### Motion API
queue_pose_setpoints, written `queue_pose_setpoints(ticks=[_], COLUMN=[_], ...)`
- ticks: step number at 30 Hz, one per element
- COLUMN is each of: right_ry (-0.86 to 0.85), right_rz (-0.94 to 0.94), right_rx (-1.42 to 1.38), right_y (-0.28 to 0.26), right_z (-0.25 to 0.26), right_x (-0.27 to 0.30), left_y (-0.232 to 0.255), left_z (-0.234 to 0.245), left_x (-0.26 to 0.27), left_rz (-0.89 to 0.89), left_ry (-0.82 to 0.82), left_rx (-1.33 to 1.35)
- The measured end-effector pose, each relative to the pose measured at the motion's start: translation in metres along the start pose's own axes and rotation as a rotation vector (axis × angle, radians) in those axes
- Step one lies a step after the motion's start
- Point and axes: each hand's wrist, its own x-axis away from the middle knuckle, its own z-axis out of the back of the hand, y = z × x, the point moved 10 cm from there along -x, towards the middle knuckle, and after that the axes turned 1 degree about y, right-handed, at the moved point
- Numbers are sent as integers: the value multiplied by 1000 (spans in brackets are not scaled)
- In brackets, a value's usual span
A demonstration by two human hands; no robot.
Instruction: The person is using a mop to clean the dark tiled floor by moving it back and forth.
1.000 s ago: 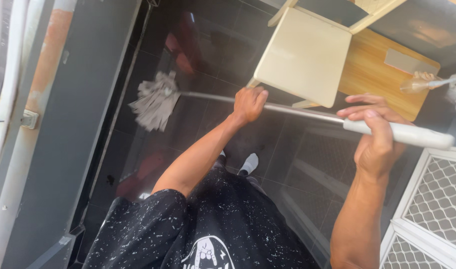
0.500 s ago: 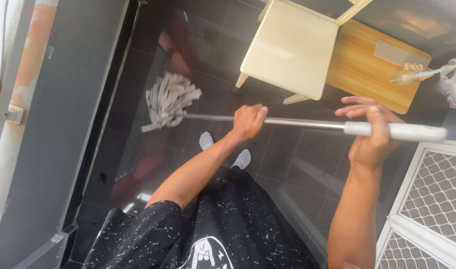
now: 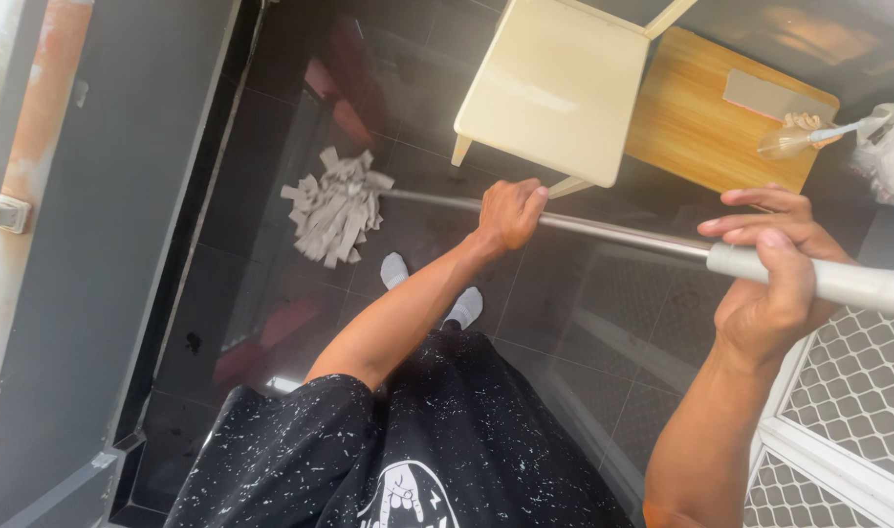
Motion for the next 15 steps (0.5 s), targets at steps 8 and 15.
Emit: queue_pose_setpoints(ticks=[8, 15], right_ry=[30, -77], right_rz=[51, -201], right_rx=[-4, -66], right_y=[15, 93], right_z=[18, 18], right_x=[7, 9], left_y=[8, -30], left_z=[-18, -15], left_x=[6, 82], left_rz=[40, 254], left_ry=[-107, -50], left_rx=[-82, -107])
